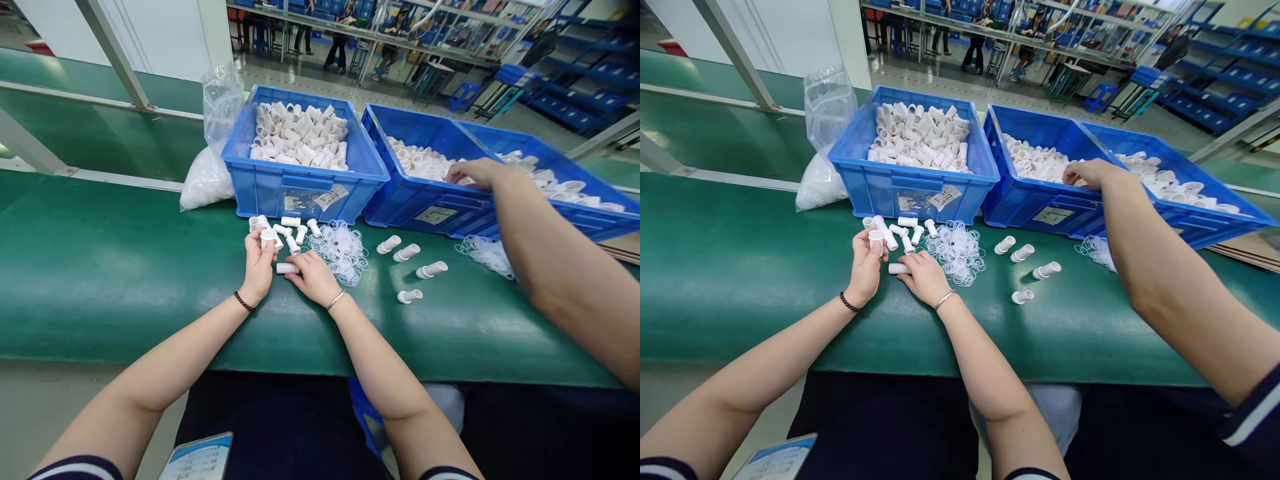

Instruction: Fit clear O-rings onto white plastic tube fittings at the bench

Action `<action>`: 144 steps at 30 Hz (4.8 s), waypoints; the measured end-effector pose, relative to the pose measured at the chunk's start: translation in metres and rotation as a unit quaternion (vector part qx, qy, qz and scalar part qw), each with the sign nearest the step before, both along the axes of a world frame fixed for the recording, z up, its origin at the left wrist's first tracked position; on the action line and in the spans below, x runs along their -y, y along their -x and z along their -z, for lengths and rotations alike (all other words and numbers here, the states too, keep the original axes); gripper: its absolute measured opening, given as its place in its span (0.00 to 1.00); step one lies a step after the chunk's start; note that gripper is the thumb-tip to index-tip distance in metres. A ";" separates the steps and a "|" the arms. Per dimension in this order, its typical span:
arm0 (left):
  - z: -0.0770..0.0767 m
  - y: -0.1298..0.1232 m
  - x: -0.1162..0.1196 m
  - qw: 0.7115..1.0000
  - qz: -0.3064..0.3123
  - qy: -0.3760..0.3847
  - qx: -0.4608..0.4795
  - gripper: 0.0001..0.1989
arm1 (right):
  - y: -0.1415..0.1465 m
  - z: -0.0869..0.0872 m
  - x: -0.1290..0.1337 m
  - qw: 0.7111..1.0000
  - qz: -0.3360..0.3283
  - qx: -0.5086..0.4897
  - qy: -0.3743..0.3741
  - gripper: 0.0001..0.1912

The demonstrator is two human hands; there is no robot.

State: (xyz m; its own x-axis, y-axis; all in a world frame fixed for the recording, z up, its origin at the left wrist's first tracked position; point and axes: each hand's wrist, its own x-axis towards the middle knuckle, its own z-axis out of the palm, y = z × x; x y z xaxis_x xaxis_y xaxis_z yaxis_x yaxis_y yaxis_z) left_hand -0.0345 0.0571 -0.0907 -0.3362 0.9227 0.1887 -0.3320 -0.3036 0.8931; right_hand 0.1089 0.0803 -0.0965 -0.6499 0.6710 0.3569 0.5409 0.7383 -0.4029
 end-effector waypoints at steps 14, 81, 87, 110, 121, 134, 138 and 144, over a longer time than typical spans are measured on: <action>0.018 -0.017 0.008 0.989 0.085 0.092 -0.083 0.16 | -0.006 -0.004 -0.031 0.996 0.072 -0.008 -0.044 0.16; 0.001 -0.007 0.009 0.896 0.167 0.018 -0.412 0.10 | -0.028 -0.024 -0.011 0.990 0.061 -0.062 0.112 0.05; 0.001 -0.012 0.012 0.950 0.133 0.012 -0.284 0.12 | -0.026 -0.018 -0.014 0.918 0.015 -0.209 0.338 0.05; -0.013 -0.014 0.007 0.941 0.256 0.162 0.154 0.10 | -0.016 -0.012 -0.006 0.953 0.090 -0.246 0.155 0.08; -0.020 -0.012 0.008 0.960 0.239 0.095 0.108 0.08 | -0.019 -0.026 0.005 0.986 0.070 -0.117 -0.091 0.06; -0.004 0.083 0.062 0.669 0.085 0.162 -0.720 0.36 | -0.129 -0.071 -0.014 0.906 0.419 0.006 -0.067 0.09; -0.003 0.046 0.045 0.671 0.095 0.096 -0.729 0.32 | -0.158 -0.064 -0.017 0.852 0.513 0.093 0.043 0.12; -0.012 0.005 0.014 0.657 0.094 0.016 -0.748 0.25 | -0.163 -0.063 -0.019 0.847 0.518 0.094 0.075 0.11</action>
State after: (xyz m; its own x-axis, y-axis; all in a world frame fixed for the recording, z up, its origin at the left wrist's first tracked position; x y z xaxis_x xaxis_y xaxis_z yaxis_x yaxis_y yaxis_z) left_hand -0.0396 0.0427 -0.0783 0.3251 0.9325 0.1575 0.8951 -0.3572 0.2670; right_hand 0.2715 0.0994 -0.0335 0.2784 0.9448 0.1731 0.9326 -0.2227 -0.2840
